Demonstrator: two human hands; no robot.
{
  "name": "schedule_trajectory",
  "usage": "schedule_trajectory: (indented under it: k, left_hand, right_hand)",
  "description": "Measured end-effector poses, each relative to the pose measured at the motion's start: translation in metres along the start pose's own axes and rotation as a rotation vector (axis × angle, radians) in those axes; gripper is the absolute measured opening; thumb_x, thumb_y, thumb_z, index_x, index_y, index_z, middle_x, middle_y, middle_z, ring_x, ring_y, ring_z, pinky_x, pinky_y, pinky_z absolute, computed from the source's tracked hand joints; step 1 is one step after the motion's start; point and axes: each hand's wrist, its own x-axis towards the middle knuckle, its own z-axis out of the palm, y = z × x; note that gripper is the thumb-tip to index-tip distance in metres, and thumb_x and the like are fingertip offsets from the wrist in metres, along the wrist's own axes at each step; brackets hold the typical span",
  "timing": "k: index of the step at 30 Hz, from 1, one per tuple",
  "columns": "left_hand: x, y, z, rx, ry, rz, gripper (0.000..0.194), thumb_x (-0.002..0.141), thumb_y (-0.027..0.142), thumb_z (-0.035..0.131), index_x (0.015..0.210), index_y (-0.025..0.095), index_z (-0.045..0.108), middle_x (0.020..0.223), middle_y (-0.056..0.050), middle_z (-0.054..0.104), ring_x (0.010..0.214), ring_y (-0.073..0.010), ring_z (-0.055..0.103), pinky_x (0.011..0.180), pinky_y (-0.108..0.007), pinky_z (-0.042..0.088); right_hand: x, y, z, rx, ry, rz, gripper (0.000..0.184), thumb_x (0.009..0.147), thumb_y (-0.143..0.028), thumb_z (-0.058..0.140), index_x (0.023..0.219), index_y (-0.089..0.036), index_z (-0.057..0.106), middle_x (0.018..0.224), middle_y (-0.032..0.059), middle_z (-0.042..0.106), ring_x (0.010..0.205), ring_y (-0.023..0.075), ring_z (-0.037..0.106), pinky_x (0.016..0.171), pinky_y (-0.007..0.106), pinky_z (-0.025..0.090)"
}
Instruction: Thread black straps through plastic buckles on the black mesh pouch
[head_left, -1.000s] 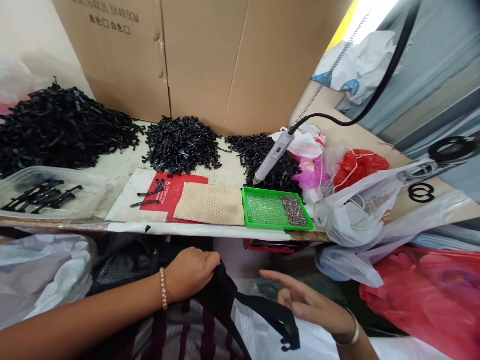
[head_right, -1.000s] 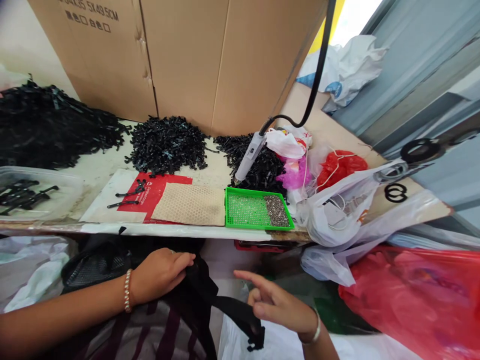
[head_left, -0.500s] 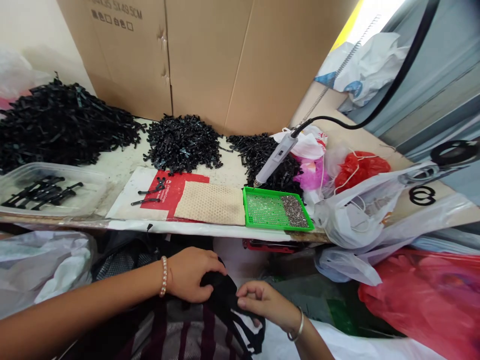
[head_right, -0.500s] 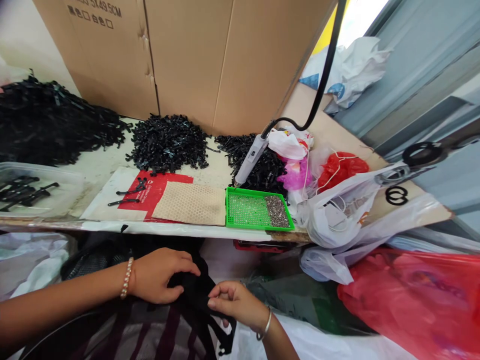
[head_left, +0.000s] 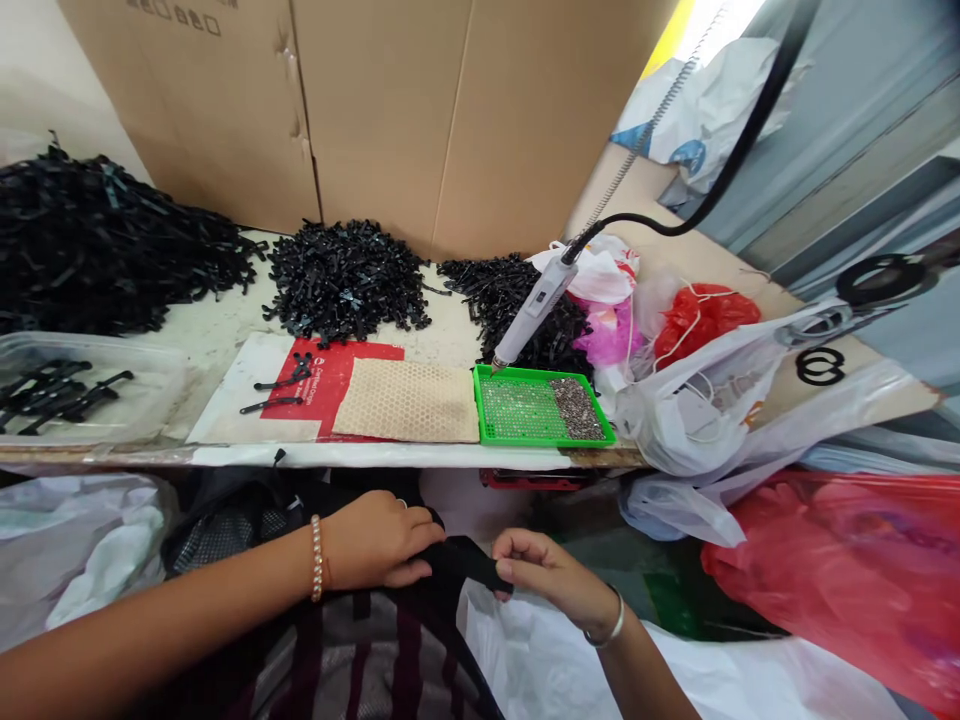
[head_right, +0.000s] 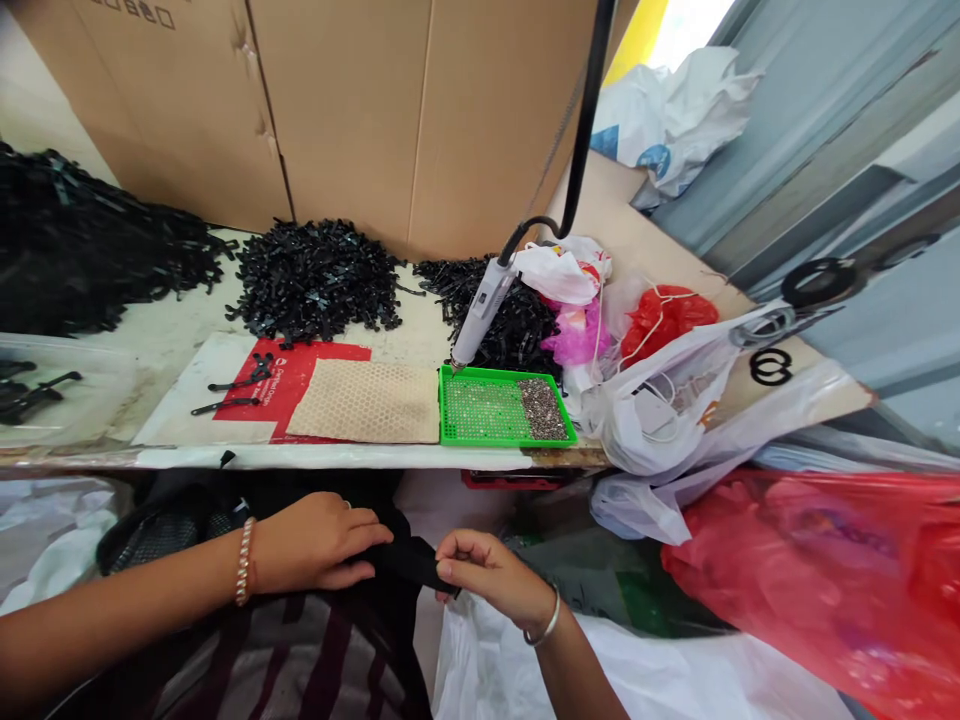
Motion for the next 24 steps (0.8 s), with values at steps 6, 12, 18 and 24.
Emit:
schedule_trajectory:
  k: [6,12,18,24]
  left_hand:
    - [-0.003,-0.002,0.000,-0.141,0.026,-0.004,0.033,0.080,0.029,0.053,0.111,0.019,0.056,0.096,-0.006,0.068,0.071,-0.0168,0.065,0.060,-0.025,0.047]
    - [-0.004,-0.003,-0.006,-0.396,0.048,-0.067,0.033,0.076,0.033,0.064,0.107,0.022,0.062,0.096,-0.002,0.069,0.081,-0.0150,0.065,0.069,-0.021,0.047]
    - [-0.001,-0.008,-0.001,-0.363,0.026,-0.232,0.037,0.075,0.024,0.062,0.112,0.024,0.061,0.099,-0.002,0.070,0.088,-0.0175,0.065,0.077,-0.024,0.046]
    - [0.002,-0.006,0.000,-0.434,0.001,-0.301,0.032,0.074,0.027,0.063,0.105,0.024,0.067,0.095,-0.002,0.071,0.084,-0.0176,0.065,0.074,-0.023,0.045]
  right_hand:
    - [-0.020,-0.002,-0.010,-0.031,0.083,-0.068,0.035,0.077,-0.048,0.067,0.073,-0.018,0.050,0.063,-0.0012,0.053,0.069,0.0136,0.051,0.070,0.026,0.038]
    - [-0.018,0.014,-0.018,0.127,0.100,-0.040,0.039,0.072,-0.049,0.070,0.077,-0.017,0.049,0.059,-0.0042,0.046,0.053,0.0085,0.041,0.057,0.021,0.034]
    - [-0.016,0.018,-0.023,-0.012,0.160,-0.079,0.040,0.072,-0.046,0.072,0.089,-0.018,0.049,0.073,-0.0038,0.046,0.059,0.0074,0.043,0.056,0.019,0.038]
    - [-0.024,0.025,-0.033,-0.407,-0.002,0.090,0.063,0.063,-0.036,0.079,0.118,-0.017,0.054,0.102,0.0065,0.058,0.094,0.0206,0.055,0.076,0.029,0.047]
